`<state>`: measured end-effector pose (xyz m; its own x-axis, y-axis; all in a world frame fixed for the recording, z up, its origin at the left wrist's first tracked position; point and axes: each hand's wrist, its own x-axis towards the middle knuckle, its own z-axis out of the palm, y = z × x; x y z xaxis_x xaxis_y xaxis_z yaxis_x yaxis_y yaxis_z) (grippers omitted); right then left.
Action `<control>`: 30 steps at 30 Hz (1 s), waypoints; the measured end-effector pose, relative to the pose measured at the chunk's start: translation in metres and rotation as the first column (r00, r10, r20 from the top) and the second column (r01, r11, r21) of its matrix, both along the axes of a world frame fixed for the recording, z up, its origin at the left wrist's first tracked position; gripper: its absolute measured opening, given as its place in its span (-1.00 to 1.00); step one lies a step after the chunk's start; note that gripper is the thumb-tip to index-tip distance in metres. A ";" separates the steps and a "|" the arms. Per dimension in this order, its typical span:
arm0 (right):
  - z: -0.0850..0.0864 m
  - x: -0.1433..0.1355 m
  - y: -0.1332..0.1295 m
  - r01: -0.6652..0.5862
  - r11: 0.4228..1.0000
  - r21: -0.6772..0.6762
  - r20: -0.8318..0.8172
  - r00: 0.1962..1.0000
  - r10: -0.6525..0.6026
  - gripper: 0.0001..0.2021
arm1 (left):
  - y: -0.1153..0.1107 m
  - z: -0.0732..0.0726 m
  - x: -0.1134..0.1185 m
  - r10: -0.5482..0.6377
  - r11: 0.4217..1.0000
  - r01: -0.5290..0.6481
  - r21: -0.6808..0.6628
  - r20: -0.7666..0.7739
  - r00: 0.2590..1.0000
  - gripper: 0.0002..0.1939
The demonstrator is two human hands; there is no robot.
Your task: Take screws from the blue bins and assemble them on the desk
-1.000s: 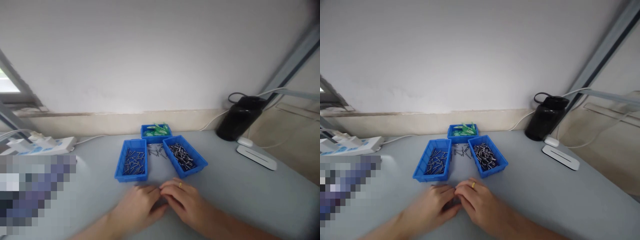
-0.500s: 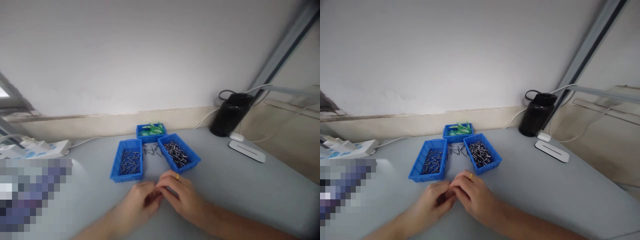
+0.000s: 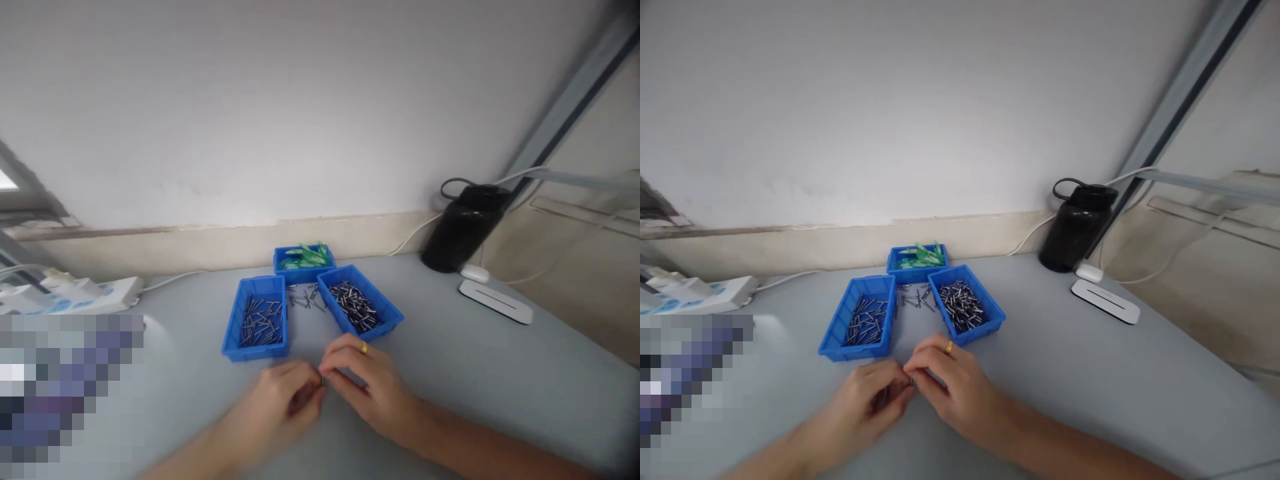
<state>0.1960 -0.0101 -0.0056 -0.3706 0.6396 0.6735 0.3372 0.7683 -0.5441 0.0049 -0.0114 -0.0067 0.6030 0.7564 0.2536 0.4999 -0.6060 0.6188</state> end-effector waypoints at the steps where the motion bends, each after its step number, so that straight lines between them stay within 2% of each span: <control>1: 0.002 0.002 0.001 -0.007 1.000 0.008 0.020 1.000 0.007 -0.89 | 0.001 0.002 -0.002 0.004 1.000 -0.004 0.014 -0.018 1.000 -0.87; 5: 0.008 0.012 0.008 -0.038 0.999 -0.018 0.122 0.992 0.040 -0.91 | 0.005 0.008 -0.010 -0.013 0.998 0.018 0.059 -0.081 0.997 -0.80; 12: 0.007 0.019 0.010 0.000 0.963 -0.268 0.339 0.936 0.094 -0.88 | 0.008 0.007 -0.013 -0.009 0.967 0.060 0.249 -0.201 0.980 -0.73; 17: 0.009 0.016 0.007 -0.004 0.945 -0.327 0.450 0.879 0.159 -0.86 | 0.009 0.005 -0.015 -0.049 0.942 0.127 0.310 -0.249 0.967 -0.72; 23: 0.013 0.015 0.007 0.029 0.942 -0.335 0.497 0.854 0.150 -0.81 | 0.009 0.005 -0.014 -0.032 0.952 0.096 0.290 -0.217 0.976 -0.74; 27: 0.013 0.018 0.007 0.018 0.937 -0.349 0.459 0.875 0.154 -0.83 | 0.010 0.008 -0.016 -0.017 0.973 0.079 0.216 -0.275 0.961 -0.76; 30: 0.014 0.018 0.006 -0.014 0.930 -0.367 0.417 0.891 0.178 -0.85 | 0.013 0.009 -0.017 -0.047 0.978 0.111 0.174 -0.337 0.940 -0.75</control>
